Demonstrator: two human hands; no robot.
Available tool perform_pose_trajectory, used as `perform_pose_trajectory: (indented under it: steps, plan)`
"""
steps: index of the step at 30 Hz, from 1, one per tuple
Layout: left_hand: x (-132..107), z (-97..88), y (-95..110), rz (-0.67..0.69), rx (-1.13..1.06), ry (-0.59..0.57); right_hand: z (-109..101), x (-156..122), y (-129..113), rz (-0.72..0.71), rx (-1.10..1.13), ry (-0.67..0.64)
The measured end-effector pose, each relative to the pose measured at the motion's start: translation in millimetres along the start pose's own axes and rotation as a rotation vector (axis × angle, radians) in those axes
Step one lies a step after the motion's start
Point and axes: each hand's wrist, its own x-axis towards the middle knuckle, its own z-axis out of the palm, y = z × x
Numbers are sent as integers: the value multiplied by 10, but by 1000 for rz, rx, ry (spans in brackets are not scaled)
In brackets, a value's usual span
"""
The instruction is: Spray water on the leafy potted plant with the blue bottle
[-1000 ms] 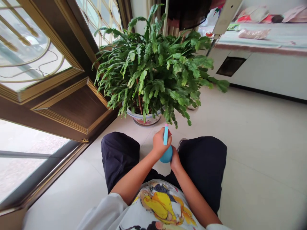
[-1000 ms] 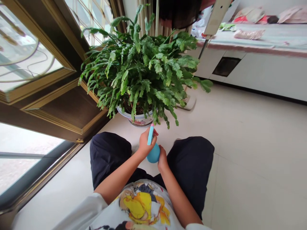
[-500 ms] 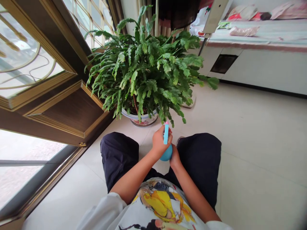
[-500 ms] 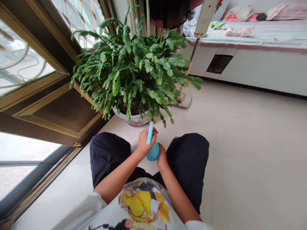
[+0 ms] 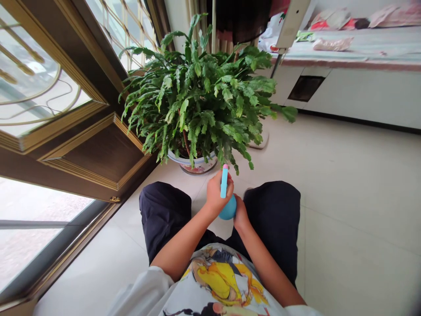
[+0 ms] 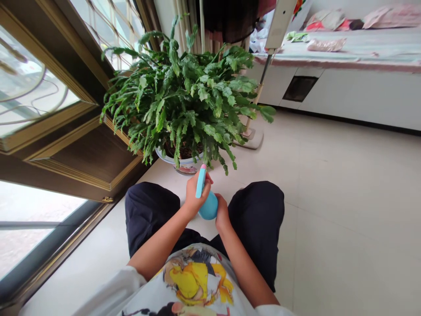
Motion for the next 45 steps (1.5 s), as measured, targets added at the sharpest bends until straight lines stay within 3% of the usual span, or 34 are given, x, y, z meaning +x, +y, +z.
perform_pose_trajectory:
  steps: [16,30,39,45]
  plan:
    - [13,-472,56,-12,4,130,280,-215,-85,-98,-125,-149]
    - [-68,-1088,176,-3,66,298,829,-546,-158,-176,-185,-322]
    - [-189,-1427,166,-43,57,379,1038,-698,-78,-188,-230,-453]
    - [-257,-1525,124,-97,47,393,1106,-746,-3,-163,-258,-493]
